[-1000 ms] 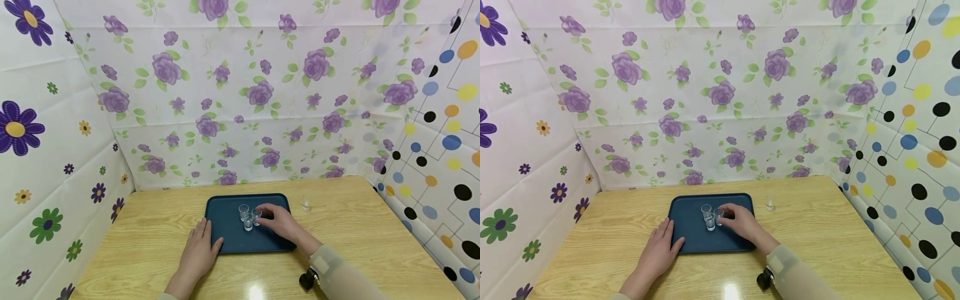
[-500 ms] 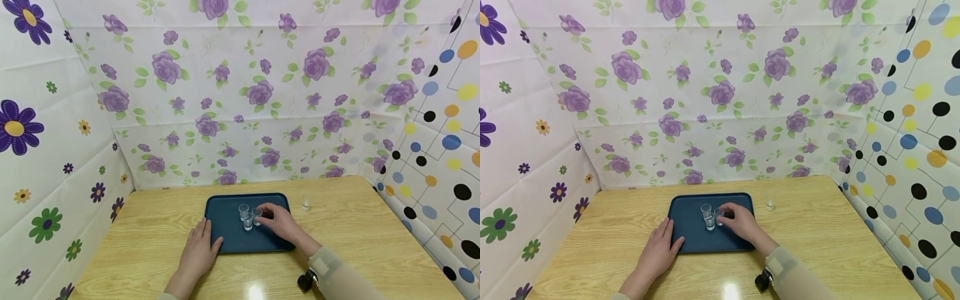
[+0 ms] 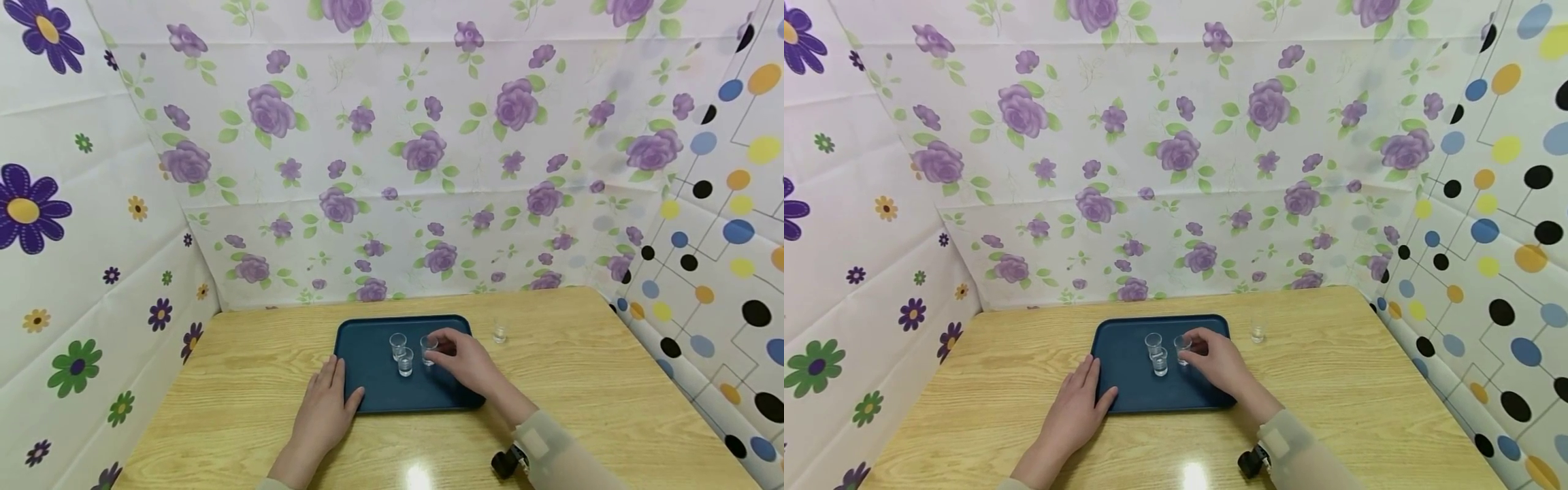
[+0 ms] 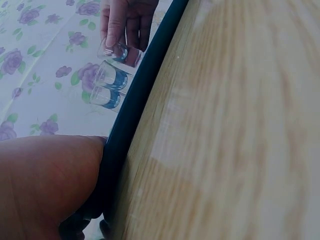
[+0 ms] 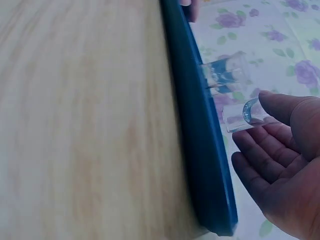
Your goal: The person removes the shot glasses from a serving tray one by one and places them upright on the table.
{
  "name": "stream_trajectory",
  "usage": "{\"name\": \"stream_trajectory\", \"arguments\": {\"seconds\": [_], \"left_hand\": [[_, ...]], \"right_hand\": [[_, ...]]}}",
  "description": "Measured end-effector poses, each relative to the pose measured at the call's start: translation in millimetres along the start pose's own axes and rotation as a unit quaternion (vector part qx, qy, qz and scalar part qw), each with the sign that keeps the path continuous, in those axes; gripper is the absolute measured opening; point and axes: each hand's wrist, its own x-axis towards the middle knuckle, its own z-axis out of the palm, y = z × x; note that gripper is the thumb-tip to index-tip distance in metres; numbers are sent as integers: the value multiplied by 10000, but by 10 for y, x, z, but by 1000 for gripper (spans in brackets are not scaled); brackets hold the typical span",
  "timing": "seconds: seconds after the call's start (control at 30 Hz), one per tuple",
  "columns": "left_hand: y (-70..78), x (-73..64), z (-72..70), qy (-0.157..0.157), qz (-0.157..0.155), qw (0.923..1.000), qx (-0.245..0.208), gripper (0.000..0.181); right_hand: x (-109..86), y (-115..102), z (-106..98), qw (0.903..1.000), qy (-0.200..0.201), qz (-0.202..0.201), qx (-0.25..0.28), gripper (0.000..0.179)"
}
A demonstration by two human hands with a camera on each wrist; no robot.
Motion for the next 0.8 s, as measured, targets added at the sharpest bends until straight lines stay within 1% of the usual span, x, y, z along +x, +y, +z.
{"name": "stream_trajectory", "arguments": {"seconds": [0.23, 0.4, 0.53, 0.8], "left_hand": [[-10, -10, 13, 9, 2, 10000, -22, 78], [-15, -10, 15, 33, 8, 10000, -14, 78], [-15, -6, 8, 87, 41, 10000, -6, 78], [-12, -1, 2, 70, 38, 10000, 39, 77]], "right_hand": [[-24, 1, -99, 9998, 169, 79, -102, 26], [-47, -26, -177, 9995, 260, 159, -43, 28], [-72, -37, -244, 9994, 317, 146, -43, 29], [-156, -4, -317, 9994, 302, 167, 24, 28]]}}
